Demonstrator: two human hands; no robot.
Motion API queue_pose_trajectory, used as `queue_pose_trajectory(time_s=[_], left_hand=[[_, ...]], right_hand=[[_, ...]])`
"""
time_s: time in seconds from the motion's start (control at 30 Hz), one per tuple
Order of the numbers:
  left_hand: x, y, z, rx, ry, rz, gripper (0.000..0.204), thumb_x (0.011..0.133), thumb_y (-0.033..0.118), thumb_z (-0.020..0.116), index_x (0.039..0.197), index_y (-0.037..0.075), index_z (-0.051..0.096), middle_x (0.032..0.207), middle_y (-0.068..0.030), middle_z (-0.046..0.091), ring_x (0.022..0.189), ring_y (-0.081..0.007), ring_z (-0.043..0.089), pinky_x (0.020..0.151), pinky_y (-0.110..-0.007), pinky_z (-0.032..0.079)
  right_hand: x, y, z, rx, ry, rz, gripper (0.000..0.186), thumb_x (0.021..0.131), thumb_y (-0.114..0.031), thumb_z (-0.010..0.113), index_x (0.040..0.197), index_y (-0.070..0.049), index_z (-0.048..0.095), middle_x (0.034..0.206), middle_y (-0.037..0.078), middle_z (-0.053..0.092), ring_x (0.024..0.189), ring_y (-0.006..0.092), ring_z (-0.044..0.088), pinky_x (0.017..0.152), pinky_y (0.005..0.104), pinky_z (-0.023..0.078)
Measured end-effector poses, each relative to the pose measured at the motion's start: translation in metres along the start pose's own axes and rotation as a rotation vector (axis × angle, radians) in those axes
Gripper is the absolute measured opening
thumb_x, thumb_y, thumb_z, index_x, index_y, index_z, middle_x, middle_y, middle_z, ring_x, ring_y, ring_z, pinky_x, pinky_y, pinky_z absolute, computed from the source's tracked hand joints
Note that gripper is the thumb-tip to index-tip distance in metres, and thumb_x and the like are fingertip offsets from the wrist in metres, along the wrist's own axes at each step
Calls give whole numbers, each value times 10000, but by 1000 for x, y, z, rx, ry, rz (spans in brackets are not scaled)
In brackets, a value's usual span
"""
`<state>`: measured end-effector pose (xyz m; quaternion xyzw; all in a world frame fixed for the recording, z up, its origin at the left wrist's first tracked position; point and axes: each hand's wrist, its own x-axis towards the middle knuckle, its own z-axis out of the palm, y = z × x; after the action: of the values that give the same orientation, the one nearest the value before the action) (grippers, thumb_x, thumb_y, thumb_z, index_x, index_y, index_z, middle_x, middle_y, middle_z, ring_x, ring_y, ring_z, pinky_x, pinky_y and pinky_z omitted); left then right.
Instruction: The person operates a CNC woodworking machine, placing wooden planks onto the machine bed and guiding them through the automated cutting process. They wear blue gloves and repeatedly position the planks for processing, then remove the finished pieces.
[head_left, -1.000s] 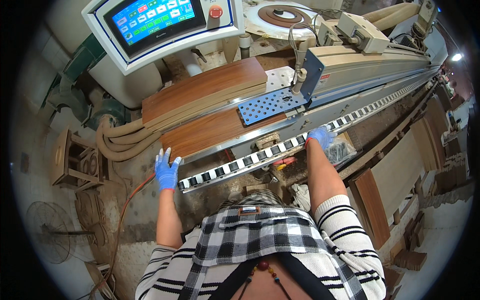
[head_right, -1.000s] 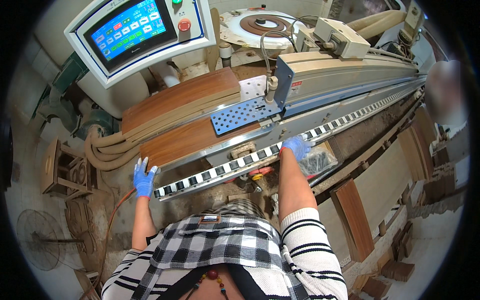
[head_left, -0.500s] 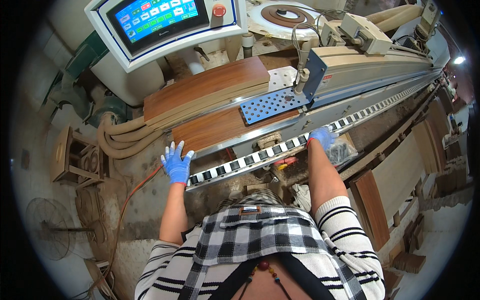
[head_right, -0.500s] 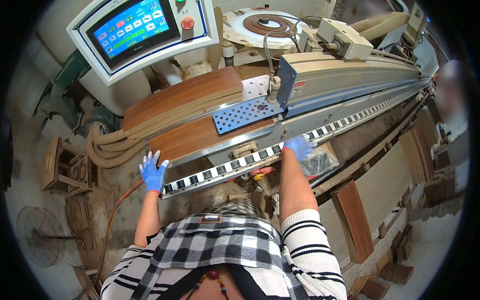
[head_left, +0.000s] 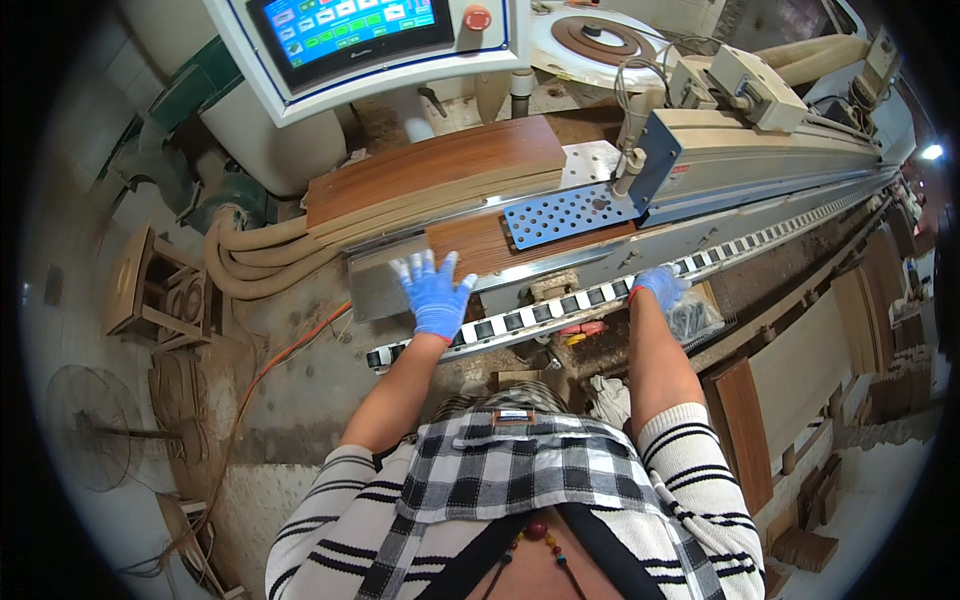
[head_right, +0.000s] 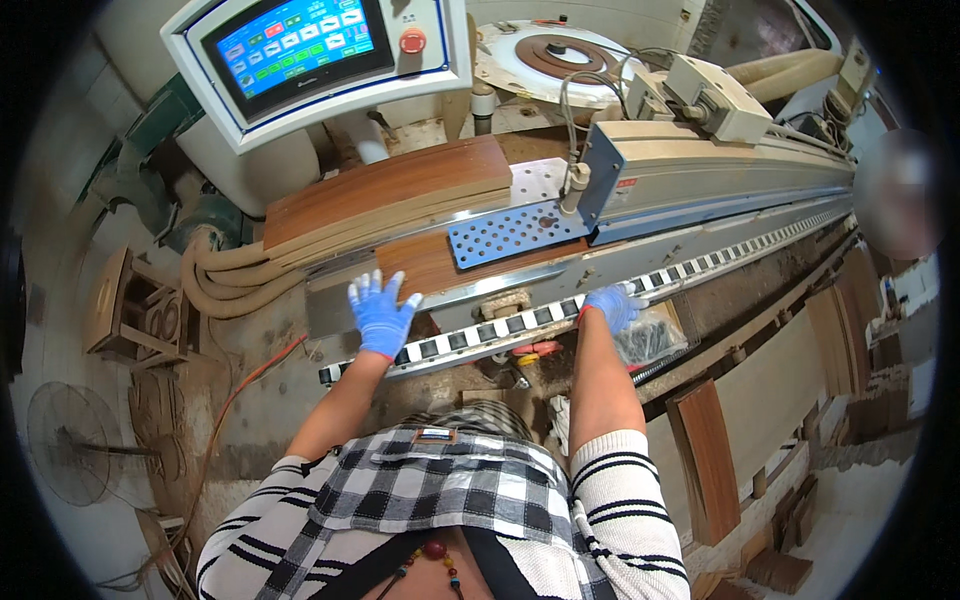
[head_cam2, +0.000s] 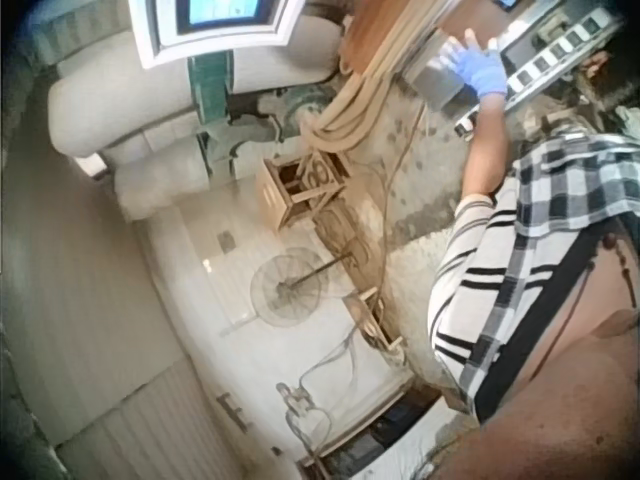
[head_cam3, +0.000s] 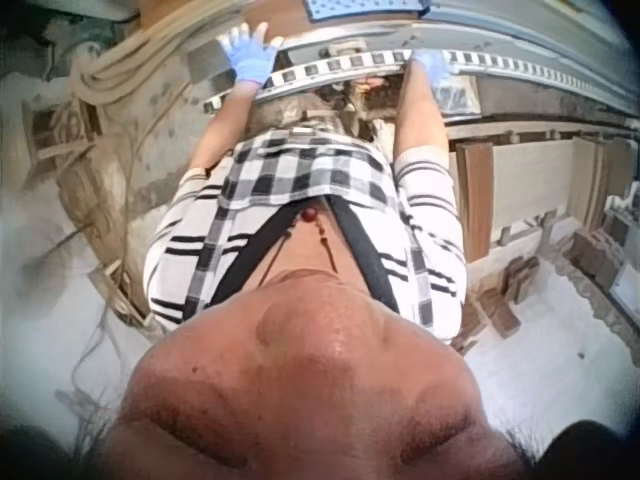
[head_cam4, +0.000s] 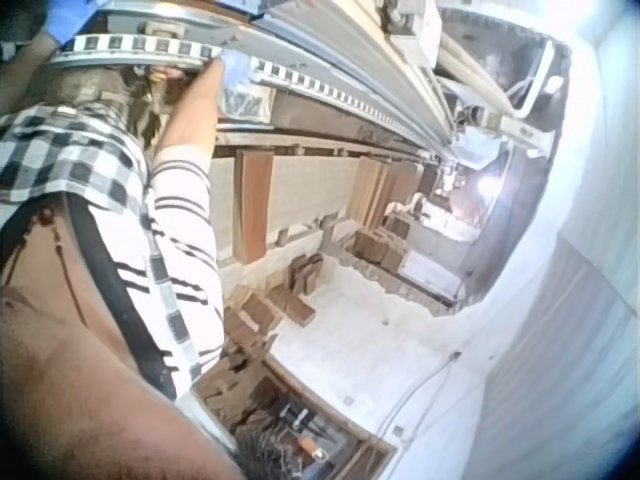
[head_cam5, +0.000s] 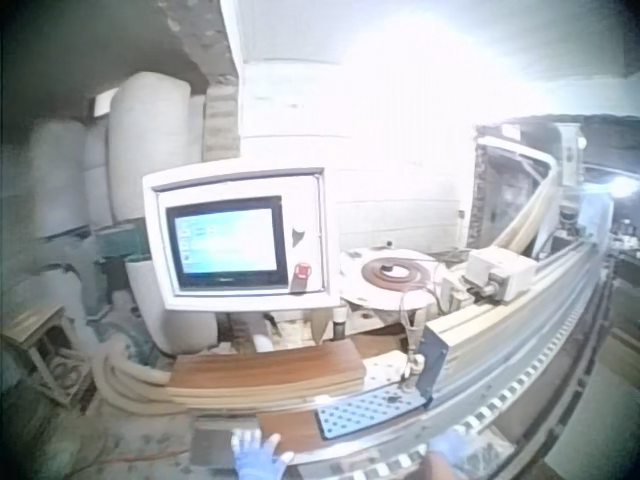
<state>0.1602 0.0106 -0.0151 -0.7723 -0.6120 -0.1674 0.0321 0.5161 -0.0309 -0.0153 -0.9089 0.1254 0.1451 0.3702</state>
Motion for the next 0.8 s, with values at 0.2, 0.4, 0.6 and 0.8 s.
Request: queue_pose_trajectory(time_s=[0.2,0.4,0.6,0.8], left_hand=[[52,-16,-18,-151,166,197,447,841,373,609,1217,132,585,1239,-110,578,1206,-295,461,1085,-474,238],[137,-52,-75,232,8,105,722,850,515,561,1432,145,348,1495,-105,307,1398,-299,224,1135,-494,107],[149,-57,-73,286,-234,137,768,847,589,522,1440,140,333,1495,-82,324,1404,-280,231,1132,-519,99],[133,-55,-61,356,-102,155,678,831,501,593,1380,142,418,1422,-68,421,1346,-259,332,1117,-481,168]], right_hand=[[14,3,7,-2,3,-3,633,939,-446,401,1430,-69,267,1302,205,486,1091,367,568,902,456,470],[19,7,12,-42,17,-27,677,946,-449,382,1470,-72,178,1364,193,426,1164,347,520,931,453,450],[14,10,5,4,-63,-27,704,939,-447,394,1480,-71,146,1431,203,365,1236,343,463,989,436,409],[25,13,12,-14,-34,-40,691,930,-428,420,1473,-75,178,1418,197,380,1235,332,463,994,435,403]])
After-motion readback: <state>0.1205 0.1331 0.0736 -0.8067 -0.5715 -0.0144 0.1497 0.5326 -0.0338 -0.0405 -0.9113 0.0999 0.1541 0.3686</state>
